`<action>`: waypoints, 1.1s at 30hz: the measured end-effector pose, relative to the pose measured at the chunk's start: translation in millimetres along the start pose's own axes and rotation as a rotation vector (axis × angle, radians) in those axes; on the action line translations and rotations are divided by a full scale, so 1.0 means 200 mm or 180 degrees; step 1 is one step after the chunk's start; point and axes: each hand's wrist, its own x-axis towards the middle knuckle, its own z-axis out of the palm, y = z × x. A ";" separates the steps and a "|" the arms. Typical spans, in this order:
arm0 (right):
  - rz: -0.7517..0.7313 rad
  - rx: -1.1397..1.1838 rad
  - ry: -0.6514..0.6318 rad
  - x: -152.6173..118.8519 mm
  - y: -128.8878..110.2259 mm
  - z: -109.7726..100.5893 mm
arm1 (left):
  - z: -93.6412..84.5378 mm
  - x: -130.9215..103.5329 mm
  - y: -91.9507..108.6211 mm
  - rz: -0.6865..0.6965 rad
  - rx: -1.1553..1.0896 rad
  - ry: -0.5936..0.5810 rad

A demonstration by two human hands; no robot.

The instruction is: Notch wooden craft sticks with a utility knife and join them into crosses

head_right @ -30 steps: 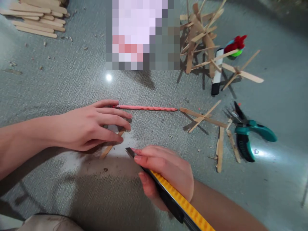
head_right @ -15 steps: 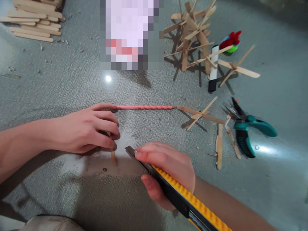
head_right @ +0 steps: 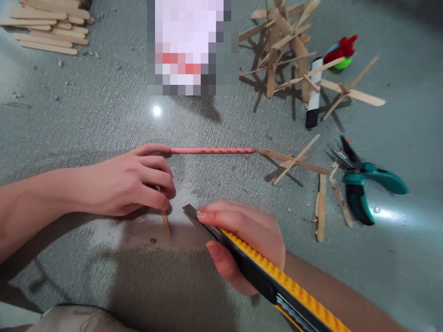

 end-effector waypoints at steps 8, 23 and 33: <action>0.0071 0.0054 -0.0044 -0.01 0.01 0.00 | -0.02 0.00 0.01 0.0133 0.0175 -0.0081; 0.0000 0.0287 -0.0183 0.01 -0.01 0.00 | -0.02 0.00 0.00 0.0094 -0.0033 0.0071; -0.0134 0.0467 -0.0289 0.01 0.00 0.01 | -0.01 0.01 0.03 0.0332 0.0271 0.0185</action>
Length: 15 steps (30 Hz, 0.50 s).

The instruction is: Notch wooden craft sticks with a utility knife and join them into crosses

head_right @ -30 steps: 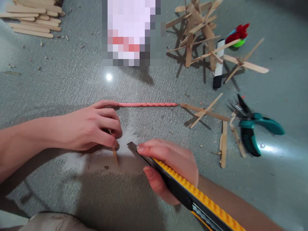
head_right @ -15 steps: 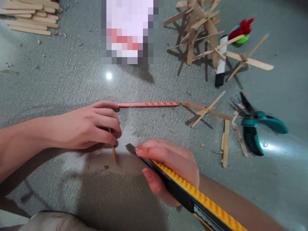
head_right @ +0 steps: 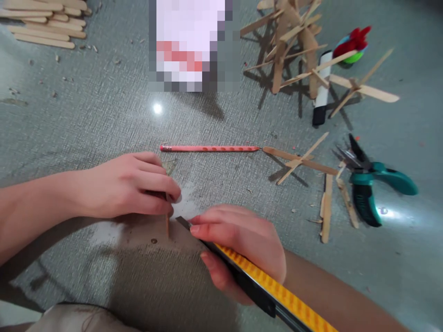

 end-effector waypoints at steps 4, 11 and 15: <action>-0.0125 -0.0110 -0.0076 0.00 -0.01 -0.03 | 0.00 0.02 0.02 0.0025 0.0034 -0.0243; -0.0089 -0.0151 -0.0076 0.02 -0.02 -0.02 | 0.01 0.02 0.02 -0.0095 -0.0323 -0.0318; -0.0040 -0.0129 0.0044 -0.04 -0.01 -0.03 | 0.05 0.02 0.06 -0.0184 -0.0158 -0.0202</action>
